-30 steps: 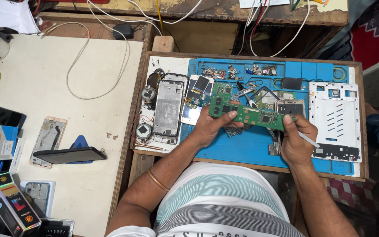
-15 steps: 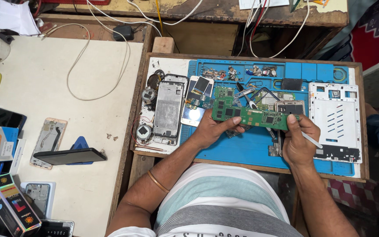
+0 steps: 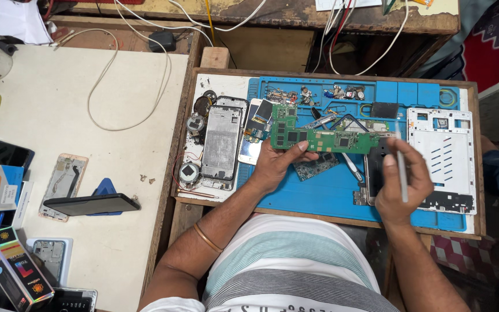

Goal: The person sits at a repair workbench and works on electronic circuit boards, holding a blue board and then a larger green board while probing and manipulating components with a metal tool. They turn the boards over and reposition them on the blue mat as they work.

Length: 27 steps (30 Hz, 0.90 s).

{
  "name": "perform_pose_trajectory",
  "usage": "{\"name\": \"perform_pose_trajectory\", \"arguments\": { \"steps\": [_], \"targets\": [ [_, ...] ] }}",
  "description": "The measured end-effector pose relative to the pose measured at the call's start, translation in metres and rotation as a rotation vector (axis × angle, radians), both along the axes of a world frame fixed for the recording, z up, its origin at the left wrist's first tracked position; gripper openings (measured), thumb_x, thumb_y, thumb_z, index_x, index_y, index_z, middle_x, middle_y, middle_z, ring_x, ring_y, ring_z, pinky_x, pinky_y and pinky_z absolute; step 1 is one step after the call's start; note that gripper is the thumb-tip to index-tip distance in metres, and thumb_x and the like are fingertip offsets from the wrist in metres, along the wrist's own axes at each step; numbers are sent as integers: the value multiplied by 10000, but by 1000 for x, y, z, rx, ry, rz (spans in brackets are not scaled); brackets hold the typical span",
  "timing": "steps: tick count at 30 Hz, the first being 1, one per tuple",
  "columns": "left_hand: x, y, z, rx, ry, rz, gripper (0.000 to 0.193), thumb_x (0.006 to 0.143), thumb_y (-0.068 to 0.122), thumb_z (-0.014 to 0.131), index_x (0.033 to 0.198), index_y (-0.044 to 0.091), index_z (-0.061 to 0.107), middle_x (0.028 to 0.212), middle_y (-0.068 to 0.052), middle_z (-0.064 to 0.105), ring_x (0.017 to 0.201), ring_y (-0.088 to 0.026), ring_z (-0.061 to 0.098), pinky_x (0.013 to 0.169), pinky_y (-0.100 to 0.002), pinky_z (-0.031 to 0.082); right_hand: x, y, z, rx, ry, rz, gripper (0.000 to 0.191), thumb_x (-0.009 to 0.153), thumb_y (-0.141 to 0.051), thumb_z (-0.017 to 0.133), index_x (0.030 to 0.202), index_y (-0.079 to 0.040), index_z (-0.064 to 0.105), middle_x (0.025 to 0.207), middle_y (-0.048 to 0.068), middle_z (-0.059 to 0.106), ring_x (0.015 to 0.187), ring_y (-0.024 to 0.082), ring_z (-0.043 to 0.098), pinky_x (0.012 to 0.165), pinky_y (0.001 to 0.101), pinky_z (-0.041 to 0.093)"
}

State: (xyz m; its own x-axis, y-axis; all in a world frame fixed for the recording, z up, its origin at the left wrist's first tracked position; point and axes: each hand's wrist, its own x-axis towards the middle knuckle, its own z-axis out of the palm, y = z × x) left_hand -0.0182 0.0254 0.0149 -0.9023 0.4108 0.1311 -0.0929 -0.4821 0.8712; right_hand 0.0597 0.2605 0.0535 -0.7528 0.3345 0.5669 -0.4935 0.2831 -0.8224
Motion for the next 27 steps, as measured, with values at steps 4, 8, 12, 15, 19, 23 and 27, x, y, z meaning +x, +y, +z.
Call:
{"name": "perform_pose_trajectory", "arguments": {
  "steps": [4, 8, 12, 15, 19, 23, 27],
  "targets": [
    [1, 1, 2, -13, -35, -24, 361, 1042, 155, 639, 1360, -8, 586, 1114, -181, 741, 988, -228, 760, 880, -358, 661, 5, -8, 4, 192, -34, 42, 270, 1049, -53, 606, 1312, 7, 624, 1287, 146, 690, 1288, 235, 645, 1145, 386, 513],
    [4, 2, 6, 22, -72, -64, 437, 1038, 122, 633, 1435, -20, 520, 1162, -158, 726, 989, -236, 755, 879, -348, 651, 8, -11, 5, 395, -24, 72, 210, 1062, -112, 601, 1245, -22, 650, 1204, 118, 732, 1300, 251, 640, 1232, 477, 430],
    [6, 2, 9, 50, -27, -120, 494, 1048, 111, 632, 1499, 2, 461, 1158, -148, 718, 1004, -228, 749, 896, -341, 641, 6, -14, 6, 437, -31, 141, 172, 1061, -157, 594, 1166, -34, 655, 1133, 94, 759, 1276, 215, 649, 1272, 507, 359],
    [6, 1, 9, -19, -23, -180, 519, 1046, 114, 613, 1522, 40, 419, 1136, -148, 736, 1023, -216, 748, 909, -325, 631, 7, -15, 6, 383, -52, 161, 166, 1088, -171, 579, 1153, -30, 638, 1114, 73, 767, 1262, 206, 656, 1306, 514, 282],
    [9, 3, 5, -38, 21, -235, 461, 1081, 104, 610, 1510, 6, 473, 1173, -134, 740, 1085, -202, 734, 951, -331, 620, 8, -13, 3, 334, -30, 151, 126, 1105, -169, 609, 1129, -45, 609, 1108, 65, 765, 1259, 211, 677, 1320, 526, 222],
    [15, 4, 4, -98, 110, -241, 430, 1084, 102, 620, 1488, 9, 506, 1207, -119, 740, 1111, -181, 730, 995, -324, 615, 9, -7, 0, 404, -26, 93, 103, 1072, -135, 698, 1054, -34, 685, 1045, 80, 771, 1215, 239, 695, 1306, 529, 208],
    [18, 3, 9, -247, 235, -211, 417, 1081, 100, 635, 1478, 20, 539, 1171, -103, 767, 1112, -162, 733, 1003, -311, 605, 8, -4, -2, 432, -27, 137, 112, 1038, -140, 724, 1045, -28, 716, 1039, 76, 777, 1199, 256, 694, 1299, 536, 190]
  ]
}}
